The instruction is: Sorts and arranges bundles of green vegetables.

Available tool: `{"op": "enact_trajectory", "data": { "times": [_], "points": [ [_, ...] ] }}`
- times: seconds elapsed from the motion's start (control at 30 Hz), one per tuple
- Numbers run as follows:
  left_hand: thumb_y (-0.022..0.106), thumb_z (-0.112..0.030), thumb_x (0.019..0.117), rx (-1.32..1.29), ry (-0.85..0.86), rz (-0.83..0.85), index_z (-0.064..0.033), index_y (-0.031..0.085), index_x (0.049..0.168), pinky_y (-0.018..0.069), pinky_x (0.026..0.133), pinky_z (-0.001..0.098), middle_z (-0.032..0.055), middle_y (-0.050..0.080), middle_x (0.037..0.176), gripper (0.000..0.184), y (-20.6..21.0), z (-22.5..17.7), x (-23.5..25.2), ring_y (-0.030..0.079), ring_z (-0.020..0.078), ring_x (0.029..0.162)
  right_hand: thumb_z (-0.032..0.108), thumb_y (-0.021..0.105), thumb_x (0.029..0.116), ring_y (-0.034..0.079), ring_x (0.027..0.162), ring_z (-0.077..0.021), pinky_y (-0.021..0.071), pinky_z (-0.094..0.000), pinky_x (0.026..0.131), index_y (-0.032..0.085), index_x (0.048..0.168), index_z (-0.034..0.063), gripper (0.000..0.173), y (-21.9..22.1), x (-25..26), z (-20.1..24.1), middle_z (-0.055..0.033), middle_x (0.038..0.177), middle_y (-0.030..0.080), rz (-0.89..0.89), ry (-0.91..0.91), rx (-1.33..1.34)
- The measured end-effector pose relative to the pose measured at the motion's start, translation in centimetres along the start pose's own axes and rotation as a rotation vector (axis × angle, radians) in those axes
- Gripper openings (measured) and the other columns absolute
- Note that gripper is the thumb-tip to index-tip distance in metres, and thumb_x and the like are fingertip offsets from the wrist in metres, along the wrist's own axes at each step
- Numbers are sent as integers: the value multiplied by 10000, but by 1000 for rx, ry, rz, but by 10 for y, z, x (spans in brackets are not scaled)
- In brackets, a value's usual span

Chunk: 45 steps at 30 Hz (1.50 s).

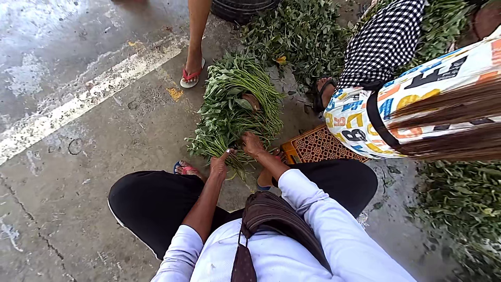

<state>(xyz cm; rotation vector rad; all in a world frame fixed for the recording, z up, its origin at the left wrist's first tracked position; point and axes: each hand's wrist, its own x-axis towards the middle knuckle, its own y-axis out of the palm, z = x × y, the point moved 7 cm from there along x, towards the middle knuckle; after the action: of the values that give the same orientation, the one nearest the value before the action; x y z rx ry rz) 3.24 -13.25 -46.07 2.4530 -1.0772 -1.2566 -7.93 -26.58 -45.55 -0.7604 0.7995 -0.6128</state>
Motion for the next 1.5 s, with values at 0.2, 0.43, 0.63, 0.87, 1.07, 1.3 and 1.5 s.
{"op": "enact_trajectory", "data": {
  "times": [0.2,0.43,0.63,0.87,1.07,1.3,1.5],
  "points": [
    [591,49,989,8,158,-265,53,479,1286,602,804,371,161,674,964,317,-24,-18,2,697,223,833,-3,617,967,646,1155,-436,484,-632,974,691,1163,-30,212,-13,-19,23,-247,1206,683,-173,-61,92],
    [612,-47,1010,-28,-16,-71,39,535,1310,565,928,416,170,666,1170,321,-5,3,4,666,238,1033,-54,601,951,715,1017,-387,540,-578,931,695,1169,-13,241,-3,-48,57,-214,1096,734,-31,-242,279],
    [546,-77,1053,-9,30,-235,62,531,1267,572,888,433,191,715,1044,255,-20,-4,3,701,264,969,137,687,962,570,1298,-405,440,-572,1097,709,1229,0,301,-34,3,26,-224,1329,645,-118,-224,86],
    [581,-107,1044,-41,-13,-345,83,522,1210,620,778,401,184,715,859,260,-24,-3,-4,730,257,772,137,708,948,515,1315,-467,399,-671,1033,632,1318,-29,413,-48,42,-3,-266,1343,598,-154,25,-215],
    [570,-7,1015,-120,-87,-275,52,523,1195,615,738,412,176,696,895,195,-17,3,-4,710,258,755,116,627,998,660,1136,-403,476,-600,984,711,1130,-10,201,-41,-7,30,-223,1163,704,-121,-99,-34],
    [676,-9,952,-31,-87,-54,25,574,1275,578,881,429,171,703,1115,340,1,6,-3,692,251,987,58,696,941,679,1119,-388,511,-568,1001,731,1191,8,257,-14,-67,57,-217,1183,709,-7,-229,121],
    [756,65,864,224,22,22,106,550,1260,598,886,398,205,714,1075,449,2,0,-2,712,244,966,298,588,1059,676,1033,-342,527,-536,944,645,1199,-22,354,-46,-58,44,-221,1118,685,-51,16,465]
  ]
}}
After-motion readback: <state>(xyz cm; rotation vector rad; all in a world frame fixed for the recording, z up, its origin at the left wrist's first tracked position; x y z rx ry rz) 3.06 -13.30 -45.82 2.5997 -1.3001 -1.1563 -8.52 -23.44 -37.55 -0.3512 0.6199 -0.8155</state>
